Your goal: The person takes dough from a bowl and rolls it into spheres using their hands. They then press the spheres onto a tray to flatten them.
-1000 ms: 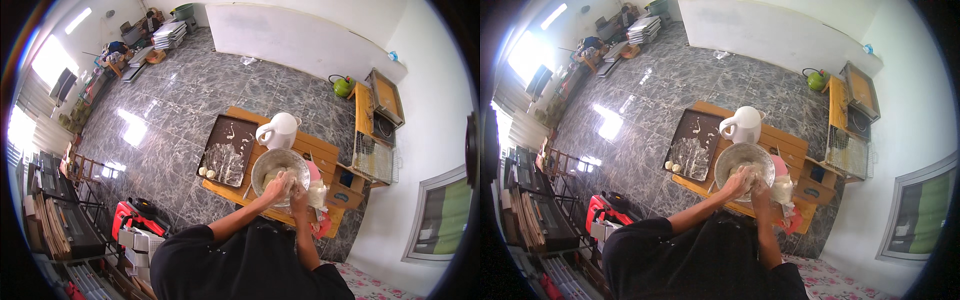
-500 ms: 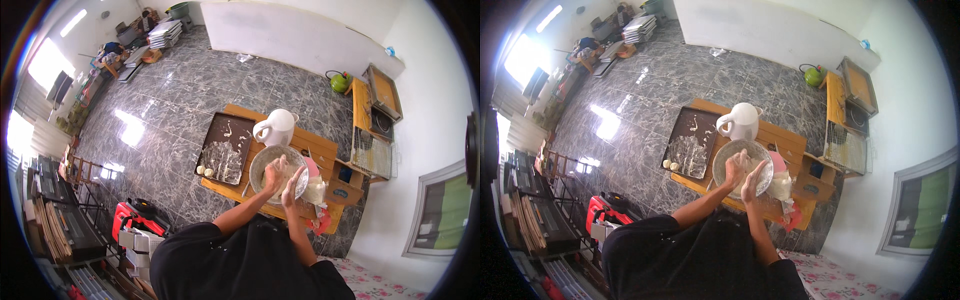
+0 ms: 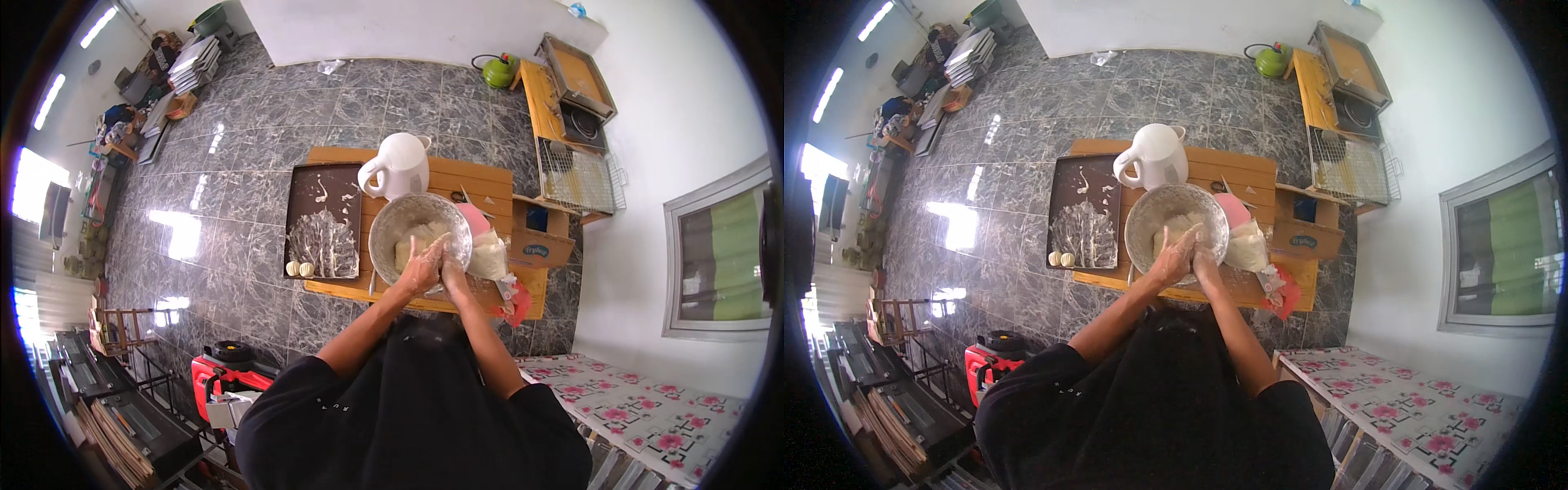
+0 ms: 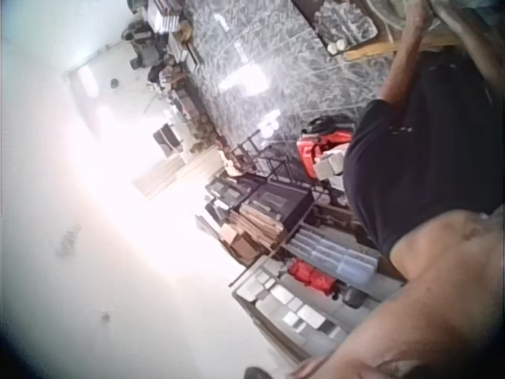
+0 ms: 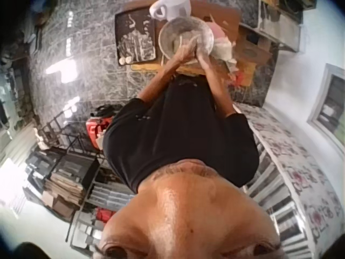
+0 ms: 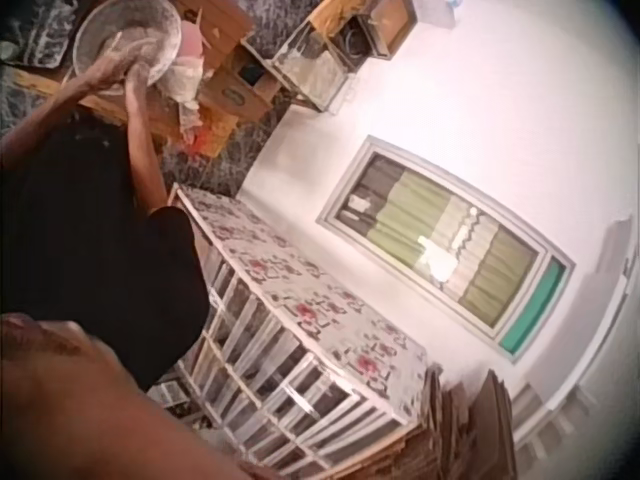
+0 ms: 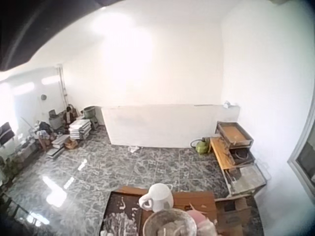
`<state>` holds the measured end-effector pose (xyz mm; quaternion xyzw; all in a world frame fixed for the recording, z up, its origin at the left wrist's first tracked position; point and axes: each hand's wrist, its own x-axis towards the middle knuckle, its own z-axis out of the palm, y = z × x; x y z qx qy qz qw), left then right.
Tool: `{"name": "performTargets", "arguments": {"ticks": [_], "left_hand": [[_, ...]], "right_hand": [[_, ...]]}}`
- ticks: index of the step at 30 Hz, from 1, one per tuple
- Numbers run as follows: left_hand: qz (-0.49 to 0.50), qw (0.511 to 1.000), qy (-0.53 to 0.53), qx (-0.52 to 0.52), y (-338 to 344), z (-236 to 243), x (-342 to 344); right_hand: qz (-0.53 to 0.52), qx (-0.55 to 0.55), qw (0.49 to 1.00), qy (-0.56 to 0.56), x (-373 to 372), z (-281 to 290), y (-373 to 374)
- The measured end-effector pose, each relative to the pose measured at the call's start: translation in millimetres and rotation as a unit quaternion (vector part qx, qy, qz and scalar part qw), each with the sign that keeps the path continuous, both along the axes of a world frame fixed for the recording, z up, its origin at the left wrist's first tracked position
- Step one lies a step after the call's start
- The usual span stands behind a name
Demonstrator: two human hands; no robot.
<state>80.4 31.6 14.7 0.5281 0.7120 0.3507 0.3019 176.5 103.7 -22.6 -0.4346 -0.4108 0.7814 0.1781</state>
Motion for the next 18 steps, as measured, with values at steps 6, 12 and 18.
{"name": "performTargets", "arguments": {"ticks": [6, 12, 18], "left_hand": [[0.123, 0.985, -0.091, 0.079, 6, -64, -8], [0.08, 0.995, -0.027, -0.054, -9, -10, -10], [0.05, 0.997, 0.065, -0.006, -8, -33, -29]], "right_hand": [[0.157, 0.272, 0.929, -0.198, 0, 13, -5], [0.063, 0.319, 0.936, -0.133, -1, 8, -7], [0.176, 0.165, 0.959, -0.147, 3, 0, -1]]}}
